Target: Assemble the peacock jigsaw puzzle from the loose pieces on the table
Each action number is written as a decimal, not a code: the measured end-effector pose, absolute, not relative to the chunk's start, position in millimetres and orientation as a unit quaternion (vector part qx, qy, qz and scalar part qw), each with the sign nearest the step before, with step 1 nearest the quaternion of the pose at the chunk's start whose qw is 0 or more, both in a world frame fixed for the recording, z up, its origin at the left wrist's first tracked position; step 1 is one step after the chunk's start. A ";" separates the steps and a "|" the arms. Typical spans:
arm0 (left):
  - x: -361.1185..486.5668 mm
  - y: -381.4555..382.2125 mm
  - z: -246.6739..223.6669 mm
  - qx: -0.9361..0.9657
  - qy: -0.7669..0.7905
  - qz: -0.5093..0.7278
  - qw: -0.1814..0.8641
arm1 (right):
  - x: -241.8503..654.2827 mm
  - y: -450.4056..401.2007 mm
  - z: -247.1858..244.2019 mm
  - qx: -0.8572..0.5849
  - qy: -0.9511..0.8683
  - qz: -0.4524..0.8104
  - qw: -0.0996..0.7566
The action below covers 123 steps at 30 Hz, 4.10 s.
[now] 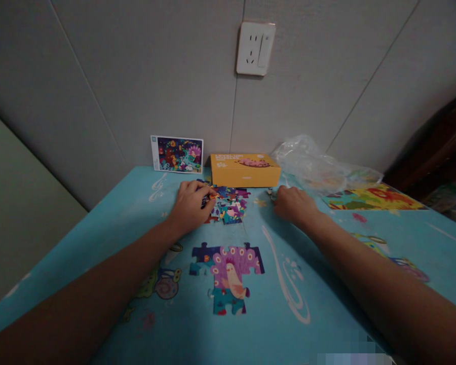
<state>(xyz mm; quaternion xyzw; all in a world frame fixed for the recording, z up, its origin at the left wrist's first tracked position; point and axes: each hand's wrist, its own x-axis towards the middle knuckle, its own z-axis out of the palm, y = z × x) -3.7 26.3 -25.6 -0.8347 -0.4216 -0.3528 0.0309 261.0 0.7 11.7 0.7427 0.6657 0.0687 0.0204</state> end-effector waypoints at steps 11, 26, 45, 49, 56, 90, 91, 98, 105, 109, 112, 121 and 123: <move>-1.4 19.1 -15.6 -0.853 -0.344 -0.392 0.026 | 240.6 1.2 11.1 0.505 0.812 0.014 -0.290; 3.1 9.1 -6.1 -0.883 -0.230 -0.409 0.014 | 227.4 -9.7 11.0 0.272 0.894 -0.029 -0.356; -2.5 22.7 -23.3 -0.847 -0.410 -0.337 0.024 | 279.4 26.9 6.9 0.738 0.672 0.032 -0.043; -1.8 21.6 -21.8 -0.844 -0.419 -0.334 0.022 | 267.9 23.5 7.0 0.694 0.710 0.001 -0.120; -0.6 18.8 -16.9 -0.863 -0.339 -0.374 0.028 | 252.3 11.2 11.2 0.429 0.852 0.016 -0.299; 1.8 17.0 -14.0 -0.847 -0.265 -0.459 0.044 | 226.7 -6.9 3.9 0.325 0.871 -0.045 -0.365; 1.6 17.6 -14.4 -0.851 -0.261 -0.454 0.046 | 226.7 -7.2 4.2 0.327 0.871 -0.050 -0.363; 0.8 20.0 -16.3 -0.870 -0.267 -0.413 0.046 | 226.8 -8.3 5.1 0.335 0.873 -0.067 -0.348; 1.9 17.7 -16.6 -0.873 -0.276 -0.400 0.034 | 224.6 -8.6 5.1 0.320 0.887 -0.068 -0.327; 1.3 16.7 -14.4 -0.857 -0.313 -0.410 0.022 | 234.4 -1.6 6.7 0.465 0.827 0.021 -0.316; 0.6 16.9 -13.1 -0.840 -0.340 -0.423 0.021 | 250.3 6.7 6.6 0.661 0.711 0.110 -0.214; -0.2 18.5 -14.1 -0.834 -0.346 -0.429 0.029 | 266.8 17.6 2.5 0.741 0.670 0.035 -0.009; -0.4 18.7 -13.9 -0.835 -0.348 -0.425 0.027 | 265.8 17.9 2.1 0.736 0.676 0.030 -0.018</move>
